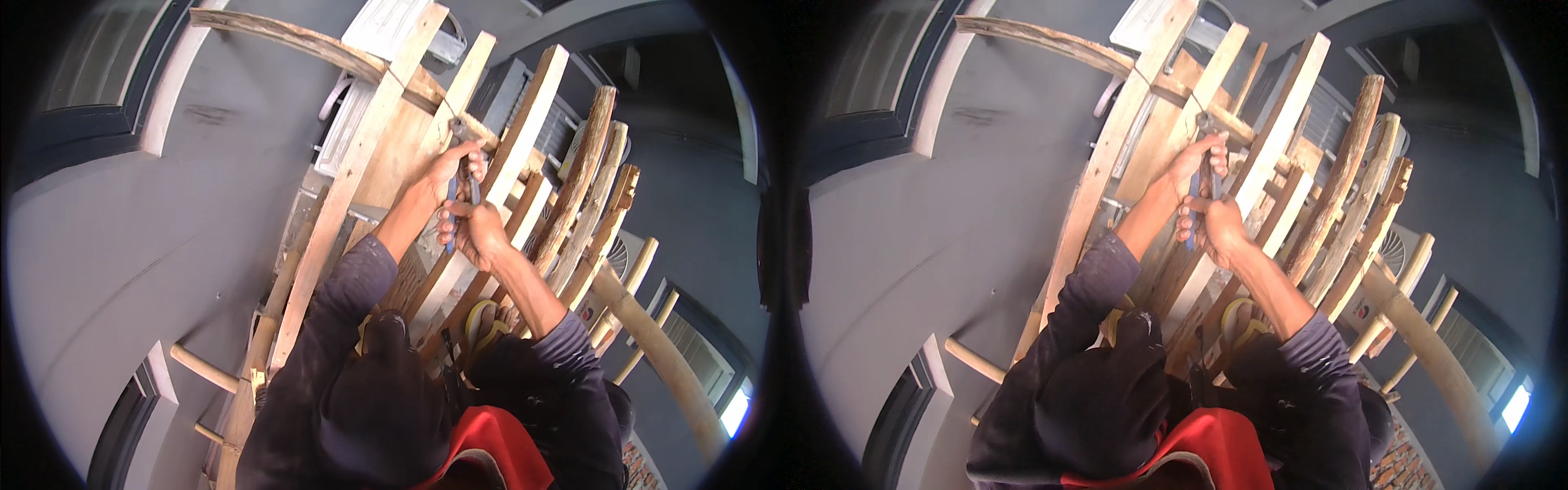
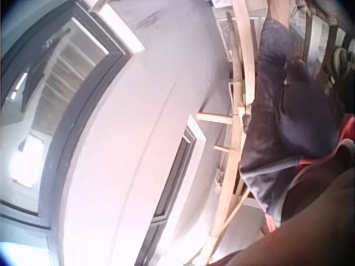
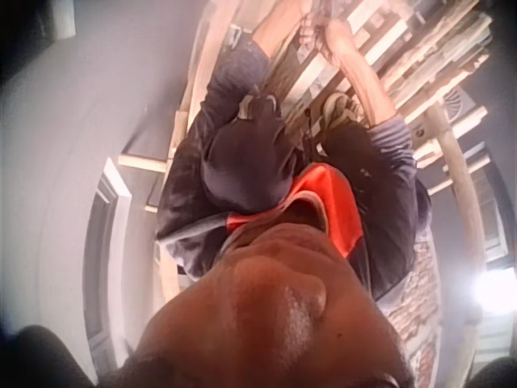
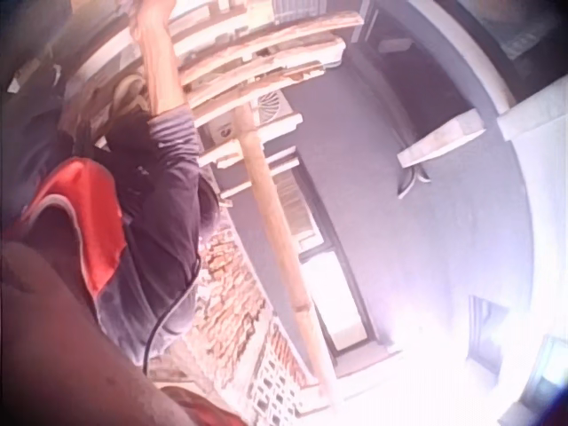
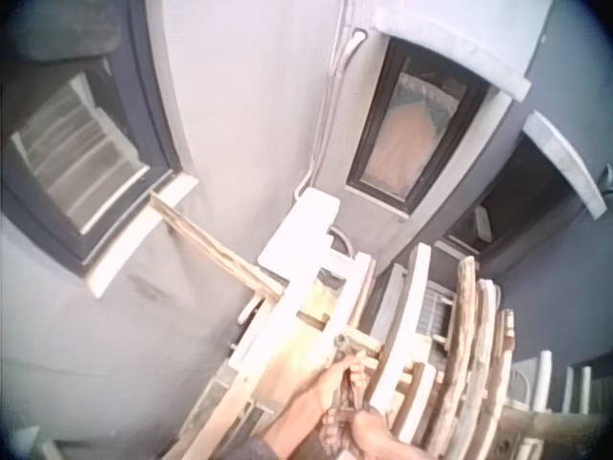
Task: The person is assembling a wooden structure using planks and metal wire. They secure the wooden pieces together by wrapping wire around them and twisting it tight with pliers. The person works on a wooden frame, adding and fastening various planks to create a larger assembly.
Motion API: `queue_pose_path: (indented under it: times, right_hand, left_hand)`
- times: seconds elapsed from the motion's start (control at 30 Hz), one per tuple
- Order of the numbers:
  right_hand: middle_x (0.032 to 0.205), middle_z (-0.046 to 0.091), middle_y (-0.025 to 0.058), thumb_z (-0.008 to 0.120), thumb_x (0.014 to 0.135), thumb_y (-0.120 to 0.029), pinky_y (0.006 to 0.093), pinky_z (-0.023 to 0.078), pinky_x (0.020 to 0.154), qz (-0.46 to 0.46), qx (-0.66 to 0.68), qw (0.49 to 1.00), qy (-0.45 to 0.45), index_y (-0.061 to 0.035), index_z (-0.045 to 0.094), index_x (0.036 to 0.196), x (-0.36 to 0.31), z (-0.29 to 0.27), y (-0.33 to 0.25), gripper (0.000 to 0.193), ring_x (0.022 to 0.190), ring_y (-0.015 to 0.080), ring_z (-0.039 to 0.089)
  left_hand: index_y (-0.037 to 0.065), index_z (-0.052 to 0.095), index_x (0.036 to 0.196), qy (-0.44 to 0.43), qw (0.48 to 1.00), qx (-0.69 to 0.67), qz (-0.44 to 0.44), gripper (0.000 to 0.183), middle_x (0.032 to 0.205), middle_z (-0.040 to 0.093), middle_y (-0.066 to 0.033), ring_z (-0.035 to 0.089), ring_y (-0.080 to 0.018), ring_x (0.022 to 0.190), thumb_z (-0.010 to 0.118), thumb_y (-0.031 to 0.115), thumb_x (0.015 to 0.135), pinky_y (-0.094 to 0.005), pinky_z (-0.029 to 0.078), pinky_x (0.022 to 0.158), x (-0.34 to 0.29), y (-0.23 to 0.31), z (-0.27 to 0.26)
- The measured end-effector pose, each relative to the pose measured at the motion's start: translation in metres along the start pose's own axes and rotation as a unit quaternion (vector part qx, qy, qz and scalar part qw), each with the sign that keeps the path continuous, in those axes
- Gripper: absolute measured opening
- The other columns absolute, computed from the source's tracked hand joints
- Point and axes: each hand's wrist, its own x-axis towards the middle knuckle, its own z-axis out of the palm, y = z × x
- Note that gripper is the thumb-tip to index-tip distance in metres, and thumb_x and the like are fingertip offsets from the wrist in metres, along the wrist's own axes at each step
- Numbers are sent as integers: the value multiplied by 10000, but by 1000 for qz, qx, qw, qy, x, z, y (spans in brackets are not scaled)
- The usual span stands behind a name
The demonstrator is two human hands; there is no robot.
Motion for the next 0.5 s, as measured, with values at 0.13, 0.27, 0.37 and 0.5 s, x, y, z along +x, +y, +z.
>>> queue_pose_path:
  times: [0.13, 0.27, 0.37, 0.5]
  right_hand:
    - [734, 477, 88, 477, 849, -39, 310, 400, 506, 7, 7, 999, -34, 7, 410, 863, 0, -5, -2, 83, 578, 159, 447]
    - [742, 452, 57, 472, 867, -168, 273, 374, 537, 77, 131, 984, -95, -41, 394, 905, -5, -24, -13, 153, 598, 132, 400]
    - [739, 446, 50, 459, 918, -185, 274, 367, 526, 69, 8, 993, -93, -49, 394, 918, -5, -34, -23, 151, 592, 127, 396]
    - [716, 460, 55, 432, 969, -202, 296, 390, 459, 59, -214, 975, 12, -28, 404, 910, -10, -29, -49, 186, 545, 136, 417]
  left_hand:
    - [94, 508, 1007, -4, 1000, -17, 5, 175, 661, 451, 37, 456, -72, 554, 604, 183, 892, -233, 440, 524, 2, 0, -5]
    - [127, 541, 930, 13, 999, 1, 39, 160, 625, 469, 41, 498, -94, 547, 641, 233, 865, -237, 481, 558, 9, -13, -2]
    - [136, 550, 842, 29, 998, 14, 52, 237, 602, 496, 34, 550, -119, 558, 680, 334, 826, -273, 531, 621, 15, -15, -3]
    - [143, 521, 790, 89, 989, 90, 72, 325, 674, 534, 16, 572, -131, 648, 654, 437, 825, -293, 516, 680, 17, -25, 4]
